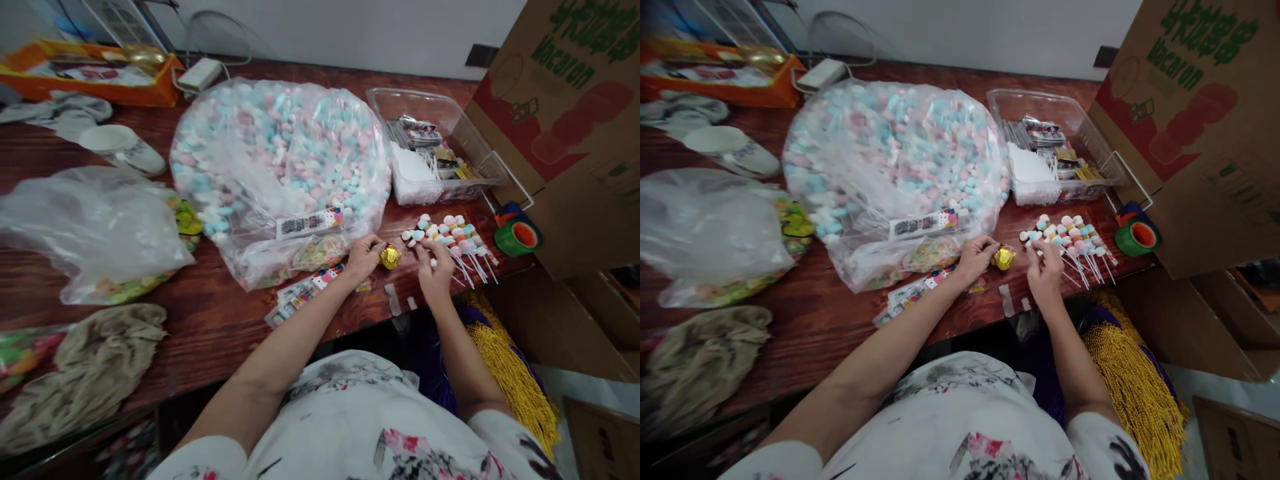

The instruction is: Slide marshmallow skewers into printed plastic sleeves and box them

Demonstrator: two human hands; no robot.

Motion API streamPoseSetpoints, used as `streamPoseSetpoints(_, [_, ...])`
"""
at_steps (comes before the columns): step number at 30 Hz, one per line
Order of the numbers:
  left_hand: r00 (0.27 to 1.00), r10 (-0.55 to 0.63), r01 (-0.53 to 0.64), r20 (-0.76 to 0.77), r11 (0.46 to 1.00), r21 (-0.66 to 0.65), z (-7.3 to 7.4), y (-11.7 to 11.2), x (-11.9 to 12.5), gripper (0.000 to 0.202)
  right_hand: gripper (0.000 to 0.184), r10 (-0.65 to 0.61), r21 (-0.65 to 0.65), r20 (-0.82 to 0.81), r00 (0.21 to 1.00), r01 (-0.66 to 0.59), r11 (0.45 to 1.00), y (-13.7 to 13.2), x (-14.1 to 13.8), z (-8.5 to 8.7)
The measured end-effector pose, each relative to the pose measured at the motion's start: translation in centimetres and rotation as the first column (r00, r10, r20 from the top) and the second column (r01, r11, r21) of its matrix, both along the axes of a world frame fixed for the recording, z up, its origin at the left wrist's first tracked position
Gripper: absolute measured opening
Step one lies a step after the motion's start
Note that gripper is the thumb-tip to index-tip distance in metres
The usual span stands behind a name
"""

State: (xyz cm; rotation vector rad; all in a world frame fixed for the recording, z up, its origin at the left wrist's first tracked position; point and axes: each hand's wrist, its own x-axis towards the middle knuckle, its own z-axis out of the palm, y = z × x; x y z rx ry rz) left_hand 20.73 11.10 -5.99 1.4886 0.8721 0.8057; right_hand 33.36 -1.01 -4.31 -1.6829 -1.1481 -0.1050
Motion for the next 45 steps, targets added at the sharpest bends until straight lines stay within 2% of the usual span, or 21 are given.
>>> streamPoseSetpoints(2, [1.000, 0.020, -0.019, 0.013, 0.999, -0.050, -0.1, -0.3, 0.2, 0.015, 0.016, -0.047, 0.004, -0.049, 0.998, 0.047, 0.999, -1.8, -1.2, -0.9])
streamPoseSetpoints(5, [0.999, 0.010, -0.005, 0.034, 0.990, -0.140, 0.0, -0.9, 0.3, 0.017, 0.018, 0.059, -0.048, 0.061, 0.996, -0.056, 0.997, -2.9, -2.6, -1.4])
streamPoseSetpoints(7, [0.999, -0.018, 0.027, 0.045, 0.979, -0.203, 0.4, -1.3, 0.0, 0.018, 0.022, 0.139, -0.121, 0.175, 0.975, -0.119, 0.986, -2.7, -2.6, -0.8])
streamPoseSetpoints(9, [0.997, -0.047, 0.059, 0.054, 0.963, -0.262, 0.9, -1.6, -0.8, 0.019, 0.025, 0.236, -0.241, 0.219, 0.947, -0.181, 0.953, -2.2, -2.0, 0.5])
streamPoseSetpoints(11, [0.995, -0.076, 0.092, 0.064, 0.944, -0.317, 1.6, -1.8, -1.8, 0.019, 0.031, 0.403, -0.358, 0.171, 0.899, -0.324, 0.876, -1.8, -1.3, 1.8])
streamPoseSetpoints(14, [0.988, -0.116, 0.149, 0.105, 0.905, -0.400, 2.8, -2.2, -3.8, 0.020, 0.041, 0.649, -0.417, 0.019, 0.760, -0.584, 0.696, -1.1, -0.8, 3.3])
streamPoseSetpoints(15, [0.981, -0.123, 0.179, 0.152, 0.878, -0.444, 3.3, -2.4, -4.5, 0.022, 0.040, 0.692, -0.403, -0.027, 0.722, -0.641, 0.653, -1.0, -0.9, 3.5])
streamPoseSetpoints(17, [0.949, -0.133, 0.275, 0.285, 0.788, -0.550, 4.2, -3.0, -6.1, 0.029, 0.034, 0.724, -0.364, -0.093, 0.683, -0.700, 0.614, -0.7, -1.3, 3.6])
streamPoseSetpoints(19, [0.900, -0.144, 0.394, 0.411, 0.672, -0.627, 4.7, -3.9, -7.6, 0.035, 0.026, 0.702, -0.312, -0.147, 0.697, -0.706, 0.636, -0.5, -2.1, 3.2])
streamPoseSetpoints(21, [0.870, -0.160, 0.458, 0.467, 0.615, -0.642, 4.9, -4.9, -8.8, 0.045, 0.024, 0.640, -0.261, -0.208, 0.739, -0.673, 0.692, -0.4, -3.0, 2.7])
streamPoseSetpoints(23, [0.872, -0.138, 0.442, 0.470, 0.636, -0.633, 4.6, -5.8, -9.7, 0.060, 0.025, 0.584, -0.237, -0.250, 0.772, -0.634, 0.736, -0.4, -4.0, 2.2])
streamPoseSetpoints(25, [0.893, -0.095, 0.379, 0.441, 0.686, -0.621, 4.1, -6.5, -10.0, 0.065, 0.025, 0.573, -0.262, -0.220, 0.790, -0.613, 0.745, -0.4, -5.0, 2.1])
streamPoseSetpoints(28, [0.920, -0.041, 0.290, 0.389, 0.738, -0.609, 3.3, -7.0, -10.2, 0.057, 0.022, 0.577, -0.334, -0.034, 0.816, -0.553, 0.763, -0.2, -6.0, 2.5])
streamPoseSetpoints(31, [0.938, 0.051, 0.188, 0.344, 0.757, -0.626, 2.8, -7.2, -10.3, 0.040, 0.018, 0.540, -0.357, 0.161, 0.826, -0.461, 0.812, 0.3, -6.4, 2.9])
streamPoseSetpoints(35, [0.942, 0.140, 0.081, 0.306, 0.787, -0.611, 2.6, -7.3, -10.9, 0.031, 0.017, 0.525, -0.297, 0.163, 0.835, -0.466, 0.834, 0.6, -6.9, 2.6])
streamPoseSetpoints(37, [0.942, 0.118, 0.092, 0.313, 0.808, -0.582, 2.8, -7.5, -11.3, 0.033, 0.016, 0.510, -0.260, 0.192, 0.839, -0.457, 0.850, 0.4, -7.5, 2.4])
streamPoseSetpoints(39, [0.937, 0.043, 0.169, 0.346, 0.812, -0.558, 2.9, -7.7, -11.7, 0.041, 0.014, 0.493, -0.229, 0.284, 0.823, -0.441, 0.868, 0.0, -8.1, 2.4])
streamPoseSetpoints(42, [0.923, -0.065, 0.268, 0.380, 0.817, -0.511, 2.8, -7.8, -12.0, 0.046, 0.014, 0.515, -0.233, 0.390, 0.763, -0.460, 0.857, -0.4, -9.0, 2.8])
streamPoseSetpoints(45, [0.945, -0.140, 0.230, 0.297, 0.929, -0.291, 2.3, -7.6, -12.3, 0.024, 0.017, 0.547, -0.266, 0.455, 0.703, -0.479, 0.836, -0.6, -9.6, 3.3])
